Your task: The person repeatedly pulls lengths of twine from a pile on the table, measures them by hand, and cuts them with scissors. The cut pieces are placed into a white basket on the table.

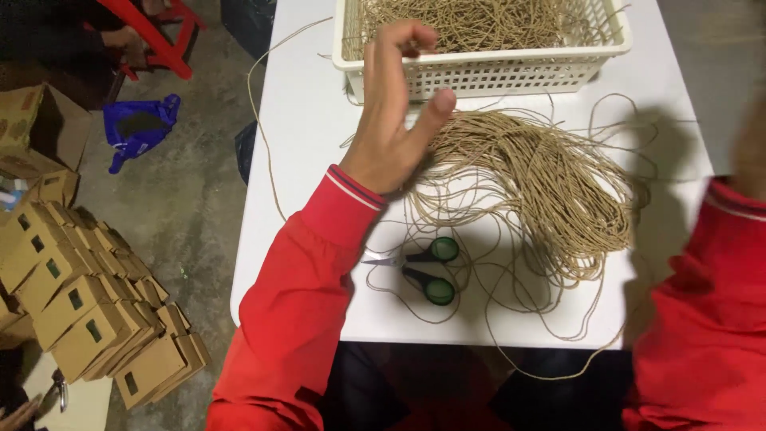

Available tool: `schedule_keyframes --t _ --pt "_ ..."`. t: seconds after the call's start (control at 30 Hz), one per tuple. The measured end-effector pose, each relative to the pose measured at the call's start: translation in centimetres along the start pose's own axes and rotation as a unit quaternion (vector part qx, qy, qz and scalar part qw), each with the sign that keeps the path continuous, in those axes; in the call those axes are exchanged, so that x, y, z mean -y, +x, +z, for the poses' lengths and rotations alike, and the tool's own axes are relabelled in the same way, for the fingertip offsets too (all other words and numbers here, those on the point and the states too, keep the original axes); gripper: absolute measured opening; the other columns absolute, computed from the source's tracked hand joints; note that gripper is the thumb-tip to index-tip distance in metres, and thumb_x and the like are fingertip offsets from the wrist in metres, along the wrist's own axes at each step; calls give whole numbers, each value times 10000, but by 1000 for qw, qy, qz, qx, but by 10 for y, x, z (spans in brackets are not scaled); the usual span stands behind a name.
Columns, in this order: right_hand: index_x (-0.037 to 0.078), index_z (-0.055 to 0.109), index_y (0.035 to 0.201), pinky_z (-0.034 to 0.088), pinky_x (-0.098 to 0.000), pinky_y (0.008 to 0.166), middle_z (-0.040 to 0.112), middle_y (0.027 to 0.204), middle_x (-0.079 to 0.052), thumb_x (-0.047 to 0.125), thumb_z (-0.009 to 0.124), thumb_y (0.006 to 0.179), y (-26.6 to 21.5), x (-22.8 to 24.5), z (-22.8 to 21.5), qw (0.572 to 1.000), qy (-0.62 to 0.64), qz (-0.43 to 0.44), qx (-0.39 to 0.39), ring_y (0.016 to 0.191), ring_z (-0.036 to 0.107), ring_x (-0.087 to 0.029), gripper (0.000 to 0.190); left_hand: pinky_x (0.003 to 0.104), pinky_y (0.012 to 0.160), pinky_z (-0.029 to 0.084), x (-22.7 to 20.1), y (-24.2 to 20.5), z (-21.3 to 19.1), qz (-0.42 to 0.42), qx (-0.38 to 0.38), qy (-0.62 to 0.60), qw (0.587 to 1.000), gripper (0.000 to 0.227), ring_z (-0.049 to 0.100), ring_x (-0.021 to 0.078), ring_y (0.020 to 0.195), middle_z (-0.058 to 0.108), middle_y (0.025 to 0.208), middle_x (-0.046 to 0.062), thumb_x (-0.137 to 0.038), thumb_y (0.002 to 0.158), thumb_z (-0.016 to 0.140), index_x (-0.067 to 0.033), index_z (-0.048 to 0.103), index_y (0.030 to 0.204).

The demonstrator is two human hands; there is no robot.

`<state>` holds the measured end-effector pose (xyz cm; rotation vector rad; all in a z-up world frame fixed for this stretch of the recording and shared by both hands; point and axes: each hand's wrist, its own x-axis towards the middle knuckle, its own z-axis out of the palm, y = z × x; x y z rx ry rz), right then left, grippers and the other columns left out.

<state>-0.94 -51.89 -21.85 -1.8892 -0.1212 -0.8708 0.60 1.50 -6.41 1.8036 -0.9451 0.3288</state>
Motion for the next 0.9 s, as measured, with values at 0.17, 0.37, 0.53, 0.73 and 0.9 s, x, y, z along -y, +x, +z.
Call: schedule_keyframes --t 0.17,0.37,0.53,0.73,0.9 --pt "-8 749 1132 277 -268 670 555 824 -75 -38 540 1399 13 342 127 987 -62 49 137 736 447 -100 341 535 1548 495 -26 17 23 67 20 -45 997 851 579 275 1731 563 1825 107 -651 1189 715 -275 293 1825" --pt "105 713 957 170 -300 484 328 543 14 296 571 1467 20 359 116 954 -158 85 242 486 271 -102 563 271 941 714 -25 31 17 39 80 -296 951 85 756 146 1020 755 1109 15 -223 1120 750 -146 722 1141" --pt "118 546 967 268 -275 695 507 874 1 468 532 1492 21 247 73 973 -35 121 196 712 413 -96 631 235 447 470 18 29 -16 -137 -31 -528 838 1217 492 89 575 620 866 -8 -13 990 907 -115 68 1865" --pt "242 471 920 235 -326 791 364 861 54 -66 727 1382 64 -69 -11 905 366 76 -203 795 244 -103 611 162 450 439 13 27 -45 -104 94 -255 957 261 568 39 524 846 1355 58 -362 1167 704 -175 834 1294" --pt "36 428 1300 419 -484 1026 522 1116 -157 -51 612 1384 22 135 96 994 13 -89 -54 975 471 -282 220 243 738 469 6 28 -7 -18 48 -171 984 121 587 70 826 757 955 -5 -166 1148 737 -86 825 1128"
